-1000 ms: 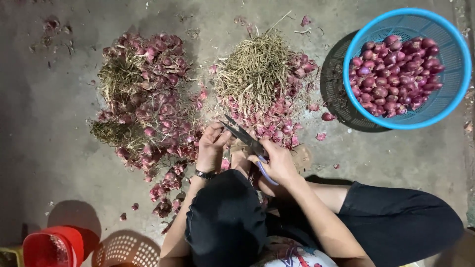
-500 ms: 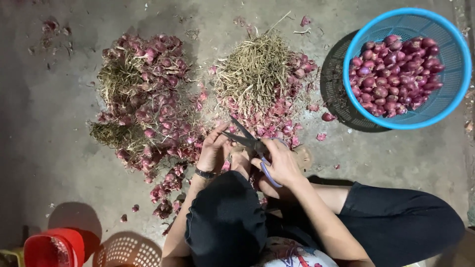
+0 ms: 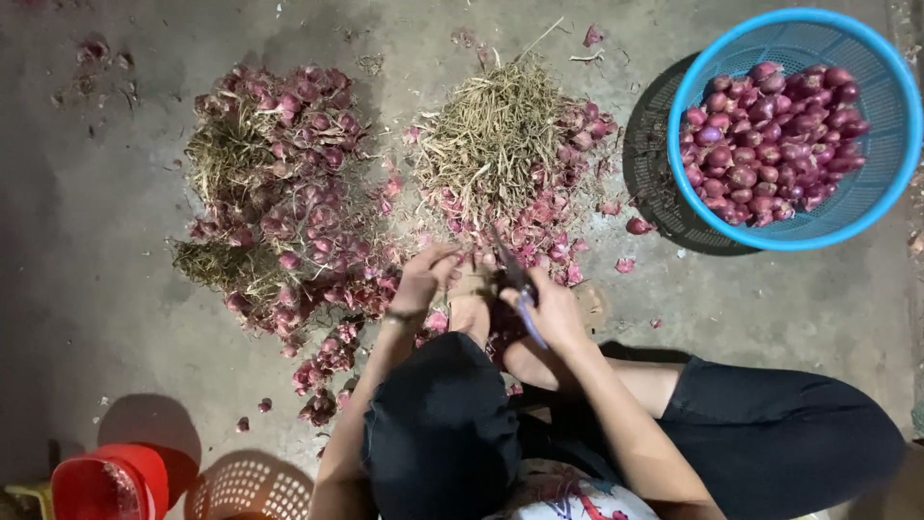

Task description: Trimming the roots and stems of shallots using scissors and collecting them in a basket.

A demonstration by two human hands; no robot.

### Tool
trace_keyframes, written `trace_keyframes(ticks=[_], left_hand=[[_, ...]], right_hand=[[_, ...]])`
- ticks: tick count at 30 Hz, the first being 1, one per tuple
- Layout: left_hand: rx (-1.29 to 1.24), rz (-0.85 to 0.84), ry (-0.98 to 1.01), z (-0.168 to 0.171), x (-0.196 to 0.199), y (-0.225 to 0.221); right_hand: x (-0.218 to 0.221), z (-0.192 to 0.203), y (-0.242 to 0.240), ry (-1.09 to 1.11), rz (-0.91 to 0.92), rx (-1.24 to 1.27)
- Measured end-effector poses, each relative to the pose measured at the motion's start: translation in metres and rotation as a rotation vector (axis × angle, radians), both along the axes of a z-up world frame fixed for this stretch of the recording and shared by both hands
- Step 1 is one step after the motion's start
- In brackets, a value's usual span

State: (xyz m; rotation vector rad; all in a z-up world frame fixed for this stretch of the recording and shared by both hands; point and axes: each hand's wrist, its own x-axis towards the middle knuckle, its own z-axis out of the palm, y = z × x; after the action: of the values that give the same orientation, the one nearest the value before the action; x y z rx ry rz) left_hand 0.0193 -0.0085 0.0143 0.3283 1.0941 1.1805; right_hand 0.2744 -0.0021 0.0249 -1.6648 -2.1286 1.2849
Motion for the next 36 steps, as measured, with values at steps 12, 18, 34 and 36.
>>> trace_keyframes(ticks=[12,18,34,36], left_hand=[[-0.091,-0.319,1.422,-0.149,-0.041,0.09],[0.025,-0.12,1.479,-0.172,-0.026,0.123],[0.03,-0.267,1.253,-0.139,-0.036,0.086],[0.067,-0.24,1.254,-0.137,-0.041,0.071]], right_hand=[[0.0,-0.009,0.014,-0.062,-0.21,-0.159],[-0.022,-0.022,0.023,0.002,-0.116,-0.181],[-0.025,-0.054,0.07,0.041,-0.154,-0.209],[-0.02,-0.056,0.06,0.036,-0.148,-0.206]])
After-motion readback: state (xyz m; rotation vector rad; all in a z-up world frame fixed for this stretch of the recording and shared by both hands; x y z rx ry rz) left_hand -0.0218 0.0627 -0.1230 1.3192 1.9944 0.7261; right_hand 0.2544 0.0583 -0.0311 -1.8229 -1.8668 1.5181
